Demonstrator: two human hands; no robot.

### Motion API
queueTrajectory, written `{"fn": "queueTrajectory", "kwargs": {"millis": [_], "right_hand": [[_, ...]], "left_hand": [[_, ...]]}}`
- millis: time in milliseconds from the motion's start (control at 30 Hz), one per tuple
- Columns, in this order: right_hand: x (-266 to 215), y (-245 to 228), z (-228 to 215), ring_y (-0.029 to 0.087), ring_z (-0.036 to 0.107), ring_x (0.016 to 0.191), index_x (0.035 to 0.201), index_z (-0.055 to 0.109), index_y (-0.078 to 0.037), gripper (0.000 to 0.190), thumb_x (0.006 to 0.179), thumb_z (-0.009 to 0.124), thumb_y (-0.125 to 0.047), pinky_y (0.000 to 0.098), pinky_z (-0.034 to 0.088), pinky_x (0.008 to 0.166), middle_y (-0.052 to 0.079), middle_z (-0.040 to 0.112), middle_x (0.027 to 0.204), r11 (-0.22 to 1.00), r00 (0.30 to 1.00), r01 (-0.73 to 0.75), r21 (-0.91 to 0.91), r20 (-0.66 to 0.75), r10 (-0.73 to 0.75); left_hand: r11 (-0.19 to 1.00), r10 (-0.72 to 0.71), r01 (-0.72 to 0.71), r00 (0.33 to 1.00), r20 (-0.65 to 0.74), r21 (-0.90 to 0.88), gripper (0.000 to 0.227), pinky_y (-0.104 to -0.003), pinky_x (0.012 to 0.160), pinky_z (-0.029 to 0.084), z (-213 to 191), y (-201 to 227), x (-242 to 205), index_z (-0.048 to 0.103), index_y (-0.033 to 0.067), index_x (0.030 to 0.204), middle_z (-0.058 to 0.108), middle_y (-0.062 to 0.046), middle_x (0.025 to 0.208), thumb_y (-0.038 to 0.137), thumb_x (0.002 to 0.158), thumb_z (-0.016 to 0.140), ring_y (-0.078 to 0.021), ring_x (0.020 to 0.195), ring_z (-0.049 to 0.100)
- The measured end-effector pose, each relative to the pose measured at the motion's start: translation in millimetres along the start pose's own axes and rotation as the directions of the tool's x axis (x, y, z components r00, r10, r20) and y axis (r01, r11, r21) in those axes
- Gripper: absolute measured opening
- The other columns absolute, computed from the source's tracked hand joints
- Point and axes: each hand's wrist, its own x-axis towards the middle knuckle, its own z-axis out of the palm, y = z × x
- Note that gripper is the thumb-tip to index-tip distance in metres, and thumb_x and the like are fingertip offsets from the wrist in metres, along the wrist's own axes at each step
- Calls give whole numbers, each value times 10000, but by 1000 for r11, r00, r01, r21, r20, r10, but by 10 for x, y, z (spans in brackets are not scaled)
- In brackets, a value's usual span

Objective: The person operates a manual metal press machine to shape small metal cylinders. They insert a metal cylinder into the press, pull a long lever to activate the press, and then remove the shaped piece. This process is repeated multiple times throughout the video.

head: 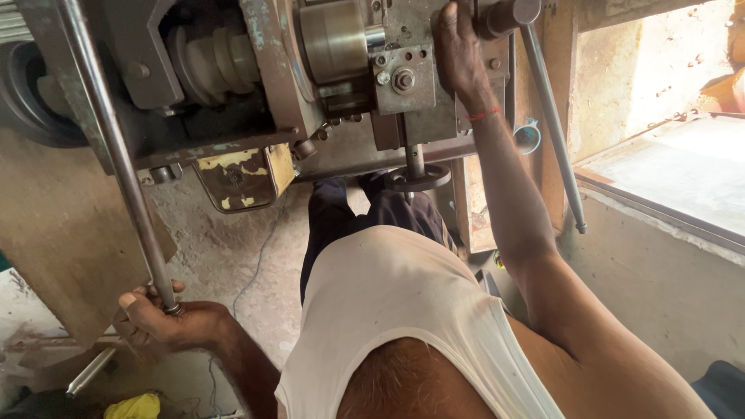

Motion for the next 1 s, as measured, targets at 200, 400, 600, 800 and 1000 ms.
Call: {"fn": "queueTrajectory", "kwargs": {"millis": [200, 400, 600, 800, 1000], "right_hand": [[-439, -198, -37, 307, 631, 566, 1518, 412, -11, 763, 1074, 288, -619, 390, 469, 439, 287, 724, 925, 892, 988, -114, -437, 45, 149], [-1281, -393, -273, 222, 688, 827, 1283, 637, -23, 482, 1125, 515, -462, 371, 546, 626, 180, 727, 1089, 901, 934, 271, -339, -134, -331], [-2672, 40, -238, 274, 594, 860, 1030, 586, -4, 285, 977, 752, -230, 405, 469, 751, 163, 598, 930, 946, 955, 196, -258, -169, -244], [-3722, 840, -31, 263, 625, 921, 1082, 622, -6, 295, 940, 731, -240, 396, 497, 801, 149, 643, 1000, 875, 877, -411, -257, 151, 456], [-3731, 1091, 2, 254, 659, 980, 1138, 666, -17, 294, 899, 714, -181, 385, 517, 841, 137, 687, 1068, 765, 664, -543, -346, 380, 644]], "left_hand": [[996, 53, -55, 998, 33, 64, 311, -301, 629, 496, -49, -7, -1, 598, -16, 923, 574, -88, 806, 265, 1054, 617, -184, 650, 581], [984, 70, -77, 996, 48, 160, 415, -289, 588, 507, -59, -42, 34, 578, -13, 919, 588, -88, 824, 363, 1092, 542, -178, 641, 594], [938, -322, 320, 947, 6, -135, 801, -295, 582, 559, -51, 196, 306, 609, -45, 1197, 647, -95, 801, 709, 1013, 409, -194, 623, 639], [936, -279, 272, 960, -3, -223, 702, -305, 597, 583, -132, 161, 680, 516, 117, 1340, 692, -78, 893, 697, 945, 524, -177, 730, 691], [969, -77, 33, 982, -171, -246, 573, -240, 668, 531, -286, -311, 908, 649, 3, 1223, 634, -57, 872, 523, 983, 632, -153, 758, 664]]}}
